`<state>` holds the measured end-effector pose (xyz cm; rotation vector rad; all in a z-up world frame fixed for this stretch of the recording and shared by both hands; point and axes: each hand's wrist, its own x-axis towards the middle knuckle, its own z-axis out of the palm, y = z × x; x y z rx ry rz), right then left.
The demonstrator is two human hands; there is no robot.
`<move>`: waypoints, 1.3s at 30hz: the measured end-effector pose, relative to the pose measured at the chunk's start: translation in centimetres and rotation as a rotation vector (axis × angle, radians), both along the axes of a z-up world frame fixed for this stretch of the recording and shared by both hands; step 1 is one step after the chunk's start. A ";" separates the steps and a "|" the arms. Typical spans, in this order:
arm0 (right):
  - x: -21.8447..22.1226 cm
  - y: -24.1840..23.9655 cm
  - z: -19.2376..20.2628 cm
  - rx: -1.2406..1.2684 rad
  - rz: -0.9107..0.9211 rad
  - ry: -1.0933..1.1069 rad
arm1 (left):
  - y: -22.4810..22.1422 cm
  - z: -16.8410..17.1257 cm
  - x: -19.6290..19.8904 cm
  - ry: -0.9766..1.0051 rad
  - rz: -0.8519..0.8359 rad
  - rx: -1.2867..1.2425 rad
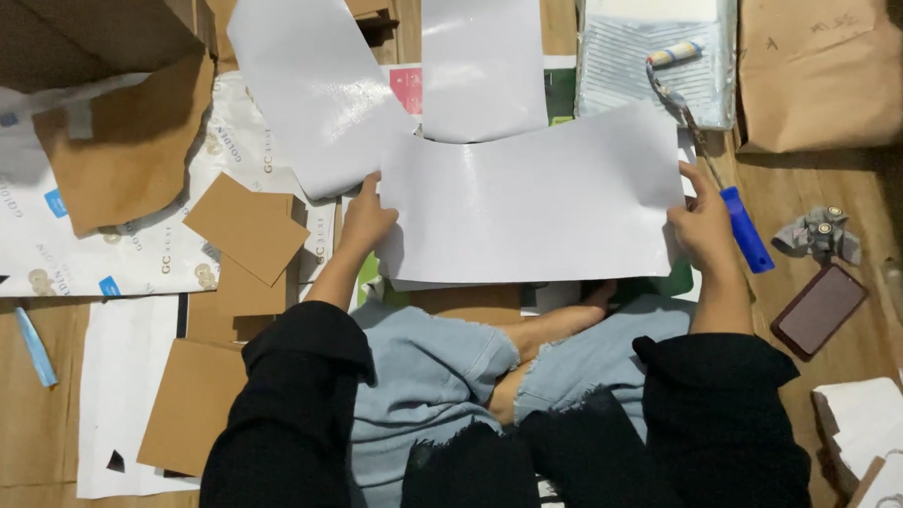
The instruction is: Applying a liquid coating to paper sheets using a hand-held roller.
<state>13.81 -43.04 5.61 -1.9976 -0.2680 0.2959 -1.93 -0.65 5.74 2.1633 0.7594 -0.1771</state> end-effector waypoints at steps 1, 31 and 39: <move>-0.4 -0.1 0.3 0.044 -0.037 0.012 | 0.0 0.0 0.0 -0.004 0.011 -0.001; 2.7 2.3 -1.7 -0.418 -0.048 0.325 | 1.7 -6.2 0.7 0.168 -0.058 0.032; 0.4 3.6 1.6 -0.093 0.011 0.447 | 1.6 -7.0 0.5 0.167 -0.062 0.038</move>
